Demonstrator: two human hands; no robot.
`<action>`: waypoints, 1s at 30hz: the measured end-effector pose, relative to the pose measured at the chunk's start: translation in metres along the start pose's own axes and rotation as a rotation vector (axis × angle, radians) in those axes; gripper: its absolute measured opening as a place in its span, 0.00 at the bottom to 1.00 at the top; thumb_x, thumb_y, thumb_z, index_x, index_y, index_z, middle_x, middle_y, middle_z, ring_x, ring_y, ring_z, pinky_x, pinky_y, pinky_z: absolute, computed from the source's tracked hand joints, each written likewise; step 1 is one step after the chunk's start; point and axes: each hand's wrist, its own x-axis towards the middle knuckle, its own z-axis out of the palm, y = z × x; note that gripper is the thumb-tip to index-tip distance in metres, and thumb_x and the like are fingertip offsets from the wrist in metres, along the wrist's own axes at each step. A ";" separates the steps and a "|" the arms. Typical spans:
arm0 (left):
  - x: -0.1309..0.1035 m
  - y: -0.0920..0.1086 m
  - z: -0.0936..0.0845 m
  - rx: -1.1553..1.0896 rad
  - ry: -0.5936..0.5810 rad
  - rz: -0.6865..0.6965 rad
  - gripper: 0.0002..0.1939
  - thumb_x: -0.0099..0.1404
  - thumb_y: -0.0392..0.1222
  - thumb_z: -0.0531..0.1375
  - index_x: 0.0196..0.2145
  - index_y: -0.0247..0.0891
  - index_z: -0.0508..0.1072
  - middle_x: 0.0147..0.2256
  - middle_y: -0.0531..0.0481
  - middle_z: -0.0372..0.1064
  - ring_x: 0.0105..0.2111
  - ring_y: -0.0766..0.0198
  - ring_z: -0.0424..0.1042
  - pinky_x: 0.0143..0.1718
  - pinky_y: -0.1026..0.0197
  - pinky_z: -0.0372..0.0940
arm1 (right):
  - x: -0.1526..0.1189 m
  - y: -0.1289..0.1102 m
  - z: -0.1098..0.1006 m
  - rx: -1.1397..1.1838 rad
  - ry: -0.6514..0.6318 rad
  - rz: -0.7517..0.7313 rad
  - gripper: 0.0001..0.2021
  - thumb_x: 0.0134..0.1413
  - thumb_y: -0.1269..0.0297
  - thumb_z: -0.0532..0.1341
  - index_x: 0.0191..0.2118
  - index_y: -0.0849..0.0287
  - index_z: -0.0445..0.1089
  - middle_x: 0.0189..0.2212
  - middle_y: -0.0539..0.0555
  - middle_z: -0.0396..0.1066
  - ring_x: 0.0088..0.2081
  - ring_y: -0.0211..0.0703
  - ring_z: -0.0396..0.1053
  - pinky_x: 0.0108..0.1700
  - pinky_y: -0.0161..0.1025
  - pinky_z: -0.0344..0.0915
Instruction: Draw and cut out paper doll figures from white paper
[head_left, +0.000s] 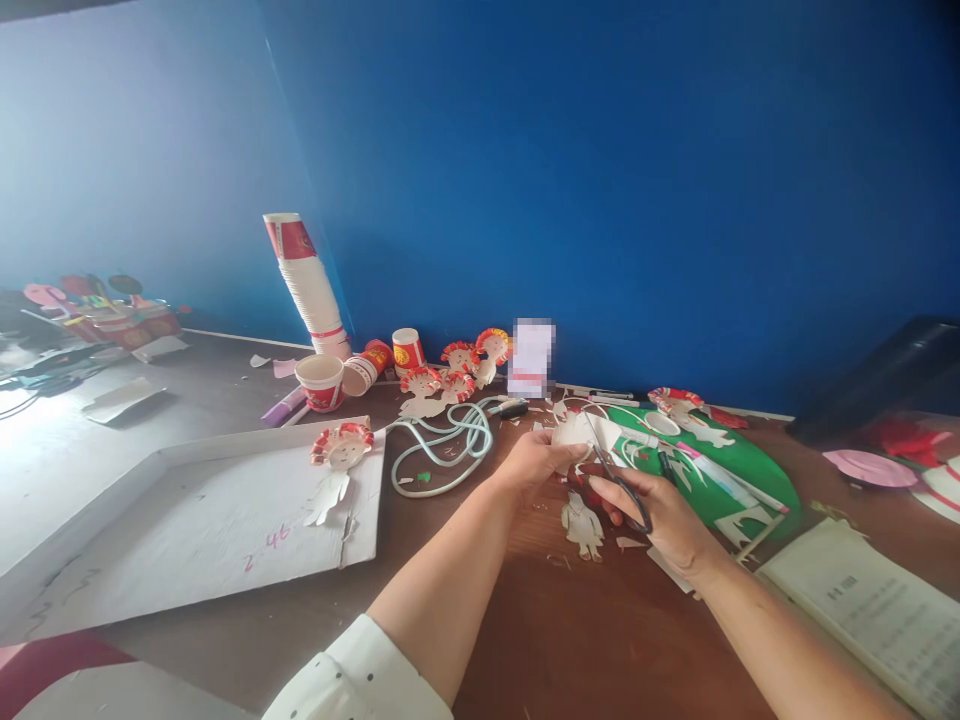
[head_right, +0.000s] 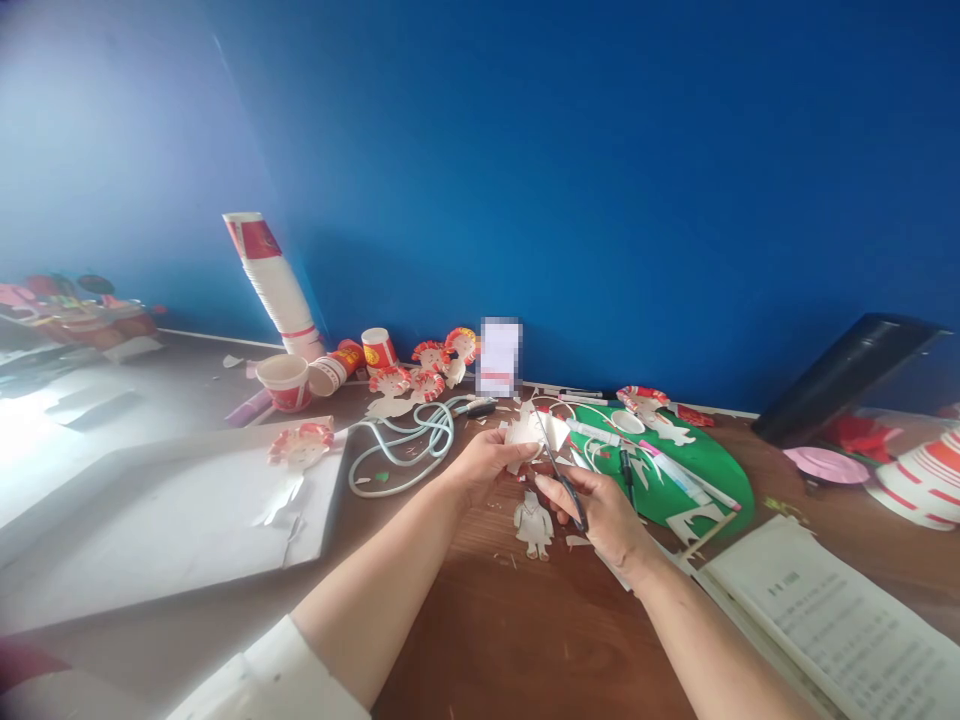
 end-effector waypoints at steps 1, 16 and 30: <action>0.000 0.000 0.000 0.002 -0.001 -0.001 0.20 0.46 0.47 0.69 0.33 0.30 0.73 0.27 0.48 0.68 0.23 0.69 0.63 0.27 0.63 0.57 | 0.000 0.000 0.000 -0.003 0.000 0.001 0.17 0.49 0.47 0.61 0.25 0.58 0.69 0.18 0.45 0.61 0.22 0.36 0.59 0.23 0.33 0.58; 0.001 0.001 -0.003 0.056 -0.021 0.034 0.20 0.47 0.49 0.68 0.32 0.29 0.73 0.27 0.47 0.68 0.23 0.69 0.63 0.27 0.63 0.58 | -0.002 -0.004 0.001 0.017 0.009 -0.007 0.17 0.48 0.48 0.62 0.24 0.57 0.69 0.18 0.47 0.61 0.22 0.37 0.59 0.22 0.33 0.59; 0.002 0.004 -0.005 0.099 -0.012 0.050 0.20 0.46 0.49 0.69 0.31 0.30 0.73 0.24 0.49 0.67 0.22 0.70 0.63 0.26 0.65 0.57 | -0.002 -0.006 -0.001 -0.012 -0.007 -0.012 0.16 0.48 0.48 0.62 0.24 0.57 0.70 0.17 0.46 0.62 0.21 0.36 0.58 0.23 0.34 0.56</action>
